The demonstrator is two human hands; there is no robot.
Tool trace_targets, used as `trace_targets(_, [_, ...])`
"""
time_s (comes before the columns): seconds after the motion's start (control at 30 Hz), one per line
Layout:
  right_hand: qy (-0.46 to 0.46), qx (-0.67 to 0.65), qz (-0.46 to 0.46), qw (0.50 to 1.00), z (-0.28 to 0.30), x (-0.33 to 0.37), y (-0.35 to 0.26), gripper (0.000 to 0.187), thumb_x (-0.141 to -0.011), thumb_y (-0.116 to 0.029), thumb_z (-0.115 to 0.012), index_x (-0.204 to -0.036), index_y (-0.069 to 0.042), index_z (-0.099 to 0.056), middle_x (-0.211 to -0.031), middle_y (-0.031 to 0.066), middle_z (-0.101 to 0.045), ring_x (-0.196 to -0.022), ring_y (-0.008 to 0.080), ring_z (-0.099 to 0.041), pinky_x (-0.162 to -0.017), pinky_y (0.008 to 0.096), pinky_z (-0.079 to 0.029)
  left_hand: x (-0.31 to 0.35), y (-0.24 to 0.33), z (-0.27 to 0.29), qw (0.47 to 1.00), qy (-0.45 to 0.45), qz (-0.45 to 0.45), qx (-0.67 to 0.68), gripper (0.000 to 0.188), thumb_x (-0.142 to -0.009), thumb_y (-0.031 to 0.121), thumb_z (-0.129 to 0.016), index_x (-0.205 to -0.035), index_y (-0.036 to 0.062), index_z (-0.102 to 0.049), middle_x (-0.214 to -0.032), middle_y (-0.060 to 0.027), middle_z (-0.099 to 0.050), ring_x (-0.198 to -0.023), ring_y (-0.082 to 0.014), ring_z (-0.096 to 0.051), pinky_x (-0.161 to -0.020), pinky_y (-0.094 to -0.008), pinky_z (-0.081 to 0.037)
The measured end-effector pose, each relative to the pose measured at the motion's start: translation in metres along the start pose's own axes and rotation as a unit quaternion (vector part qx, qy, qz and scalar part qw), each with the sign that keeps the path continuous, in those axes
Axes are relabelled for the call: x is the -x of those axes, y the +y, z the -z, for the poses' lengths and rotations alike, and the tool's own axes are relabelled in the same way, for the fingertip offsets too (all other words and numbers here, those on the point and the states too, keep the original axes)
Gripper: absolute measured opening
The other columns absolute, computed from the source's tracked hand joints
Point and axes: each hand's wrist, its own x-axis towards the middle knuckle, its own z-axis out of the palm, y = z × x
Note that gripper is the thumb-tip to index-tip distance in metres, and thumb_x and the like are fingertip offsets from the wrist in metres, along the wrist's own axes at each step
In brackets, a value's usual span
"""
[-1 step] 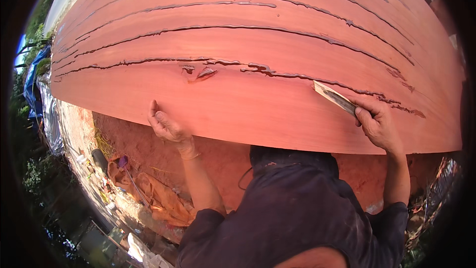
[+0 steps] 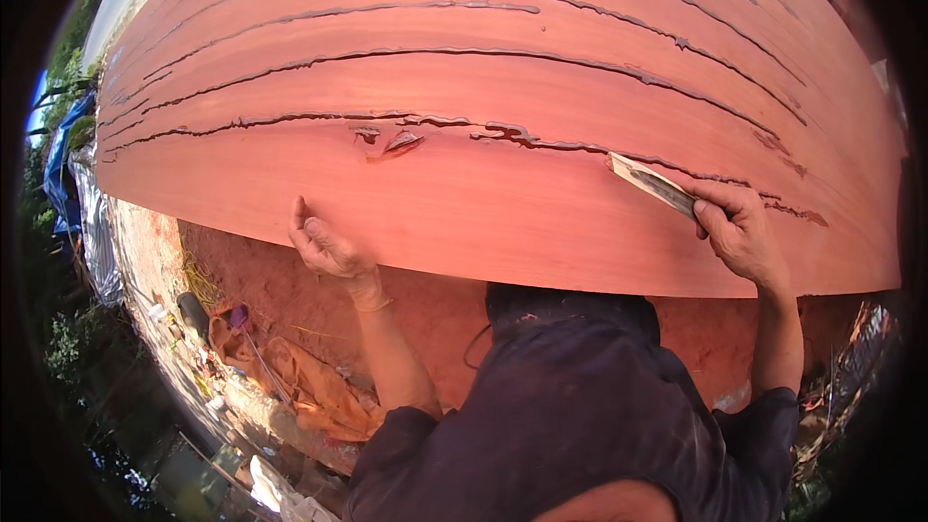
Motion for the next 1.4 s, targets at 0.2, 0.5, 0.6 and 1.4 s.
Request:
trace_targets(0.2, [-0.036,0.089,0.015,0.995,0.010,-0.062,-0.045,0.029,-0.097,-0.005,-0.055,-0.119,0.003,-0.073,-0.068,0.0011,-0.057,-0.064,0.0078,-0.052,-0.059,0.0278,-0.045,0.004,0.004,-0.004,0.999,-0.007,0.020,0.047,0.052,-0.110,0.035,-0.041,-0.133,-0.0090,-0.058,-0.131,-0.0194,-0.062,-0.120,-0.0264,-0.059,-0.105,-0.0383,-0.048])
trace_targets(0.5, [-0.128,0.104,0.145,0.976,-0.049,-0.151,-0.081,0.028,-0.098,-0.008,-0.059,-0.121,-0.001,-0.072,-0.080,0.0048,-0.067,-0.074,0.0154,-0.059,-0.069,0.0334,-0.049,0.005,-0.003,-0.003,0.999,0.027,0.009,0.040,0.045,-0.110,0.026,-0.040,-0.131,-0.0091,-0.059,-0.131,-0.0204,-0.062,-0.121,-0.0278,-0.060,-0.105,-0.0382,-0.049])
trace_targets(0.6, [-0.080,0.203,0.248,0.944,-0.058,-0.148,-0.096,0.028,-0.096,-0.005,-0.059,-0.120,-0.002,-0.073,-0.085,0.0134,-0.071,-0.075,0.0218,-0.064,-0.071,0.0344,-0.050,0.004,-0.002,-0.003,0.999,0.031,0.013,0.033,0.044,-0.110,0.026,-0.041,-0.131,-0.0090,-0.059,-0.130,-0.0203,-0.062,-0.120,-0.0280,-0.061,-0.104,-0.0387,-0.050])
trace_targets(1.4, [-0.010,0.444,0.419,0.792,-0.097,-0.122,-0.088,0.050,-0.085,-0.003,-0.069,-0.133,-0.018,-0.066,-0.089,0.0083,-0.054,-0.074,0.0245,-0.056,-0.058,0.0388,-0.047,0.003,-0.002,-0.002,0.999,0.019,0.020,0.027,0.045,-0.109,0.029,-0.044,-0.130,-0.0079,-0.060,-0.127,-0.0189,-0.061,-0.117,-0.0273,-0.061,-0.100,-0.0390,-0.051])
